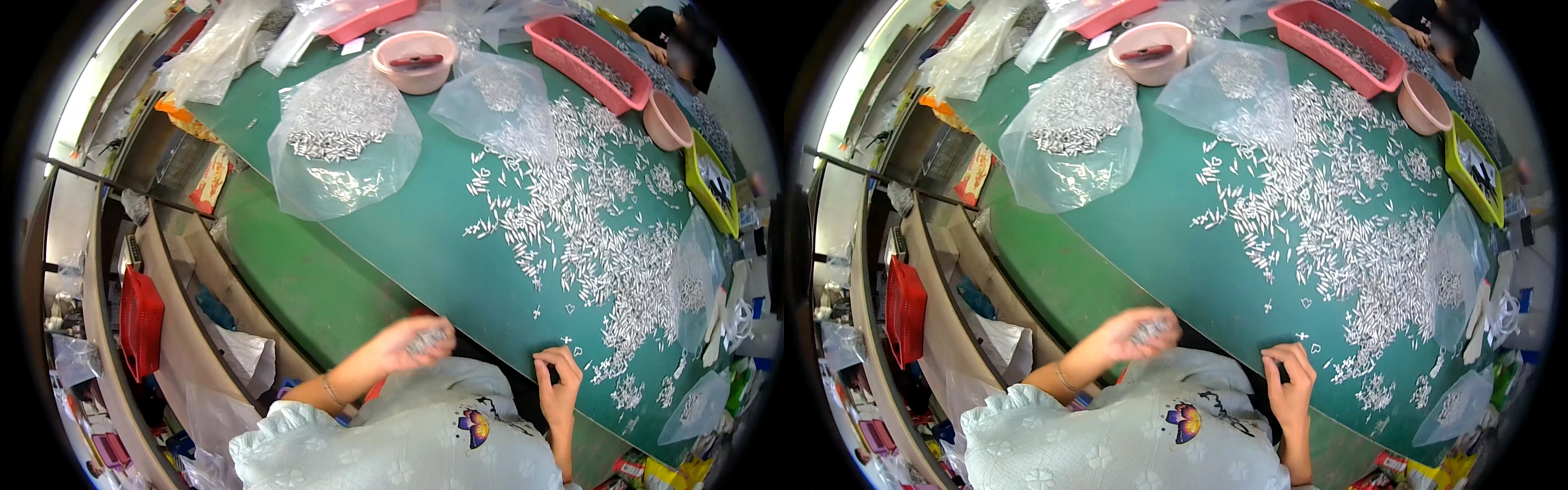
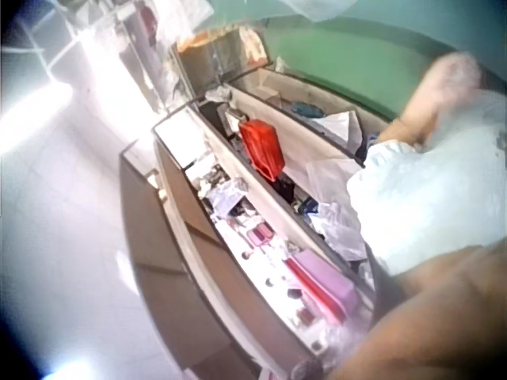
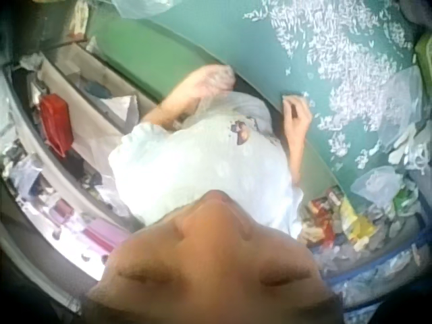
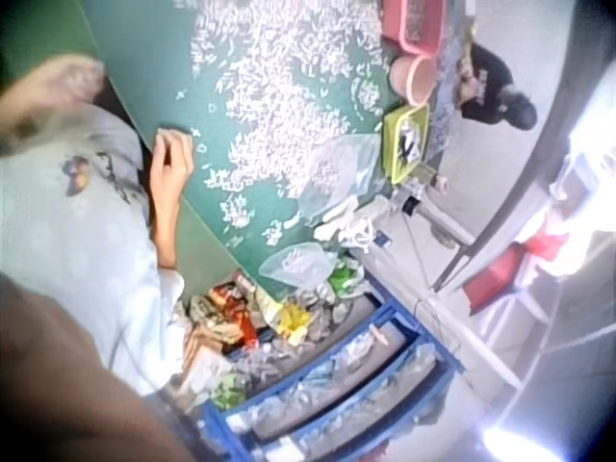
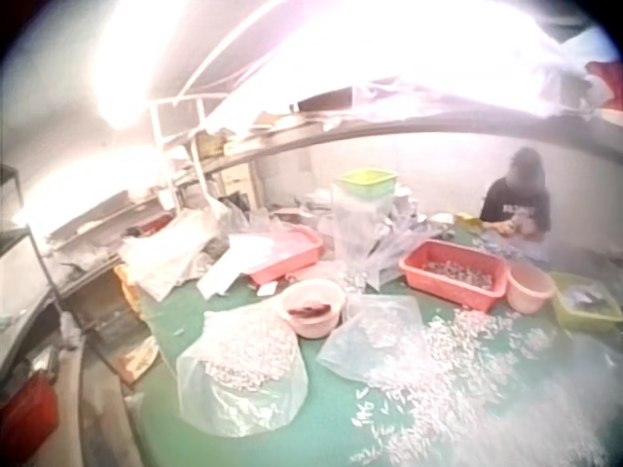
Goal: The person sorts small silver fasteners on a green table, picking them up one by one with the right hand and placing them into the left palm. The person repeatedly gathers fasteners from the table surface and accumulates them in the left hand throughout the clip.
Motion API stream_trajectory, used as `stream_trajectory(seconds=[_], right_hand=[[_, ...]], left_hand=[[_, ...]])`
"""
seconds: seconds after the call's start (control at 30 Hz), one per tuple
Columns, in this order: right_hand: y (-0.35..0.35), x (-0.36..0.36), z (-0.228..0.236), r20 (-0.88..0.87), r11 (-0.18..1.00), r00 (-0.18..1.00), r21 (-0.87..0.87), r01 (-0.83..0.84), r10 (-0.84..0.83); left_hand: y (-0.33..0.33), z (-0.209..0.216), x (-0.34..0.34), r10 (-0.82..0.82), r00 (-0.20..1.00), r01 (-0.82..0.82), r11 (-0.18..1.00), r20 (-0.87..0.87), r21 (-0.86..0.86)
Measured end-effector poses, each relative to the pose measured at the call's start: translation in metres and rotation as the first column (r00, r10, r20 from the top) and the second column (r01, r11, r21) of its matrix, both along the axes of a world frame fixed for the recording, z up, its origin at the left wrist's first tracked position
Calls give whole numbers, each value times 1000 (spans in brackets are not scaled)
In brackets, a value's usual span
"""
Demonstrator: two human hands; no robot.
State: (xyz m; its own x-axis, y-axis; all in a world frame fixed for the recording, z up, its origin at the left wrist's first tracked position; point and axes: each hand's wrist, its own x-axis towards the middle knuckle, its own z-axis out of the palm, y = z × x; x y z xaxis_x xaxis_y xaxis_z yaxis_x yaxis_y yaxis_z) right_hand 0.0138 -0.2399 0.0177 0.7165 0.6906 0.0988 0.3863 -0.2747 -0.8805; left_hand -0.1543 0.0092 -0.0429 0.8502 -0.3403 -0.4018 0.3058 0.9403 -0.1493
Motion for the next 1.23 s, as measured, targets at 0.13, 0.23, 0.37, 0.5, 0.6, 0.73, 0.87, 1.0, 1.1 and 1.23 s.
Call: stream_trajectory(seconds=[0.13, 0.23, 0.37, 0.5, 0.6, 0.73, 0.87, 1.0, 1.1, 1.23], right_hand=[[2, 2, 1, 52, 1000, 998, 18, -19, 19], [3, 1, 9, 145, 997, 987, 25, -68, 64], [-3, -2, 11, 141, 996, 986, 27, -90, 85], [-15, 1, 11, 118, 1000, 993, 22, -5, 3], [-22, 13, 15, 103, 1000, 995, 17, -7, 5], [-31, 41, 23, 162, 999, 987, -46, 29, -21], [-35, 94, 25, 317, 963, 934, -153, 220, -163], [-4, 183, 3, 487, 957, 863, -163, 239, -133], [45, 254, -13, 539, 964, 837, -160, 212, -95], [90, 316, -49, 500, 915, 864, -319, 246, -58]], left_hand=[[102, 53, 28, 448, 893, -445, 875, 28, 191], [182, 98, 71, 799, 594, -759, 520, 92, 391], [234, 101, 79, 779, 490, -643, 18, 392, 766], [189, 86, 99, 783, 452, -571, -115, 429, 813], [146, 64, 101, 732, 563, -481, -87, 383, 873], [91, 57, 119, 444, 787, -404, -153, 428, 902], [52, 79, 188, -97, 941, -338, -219, 324, 916], [28, 76, 283, -434, 881, -443, -617, 187, 651], [30, 39, 361, -400, 898, -440, -813, 183, 382], [36, 12, 411, -290, 954, -252, -917, -82, 309]])
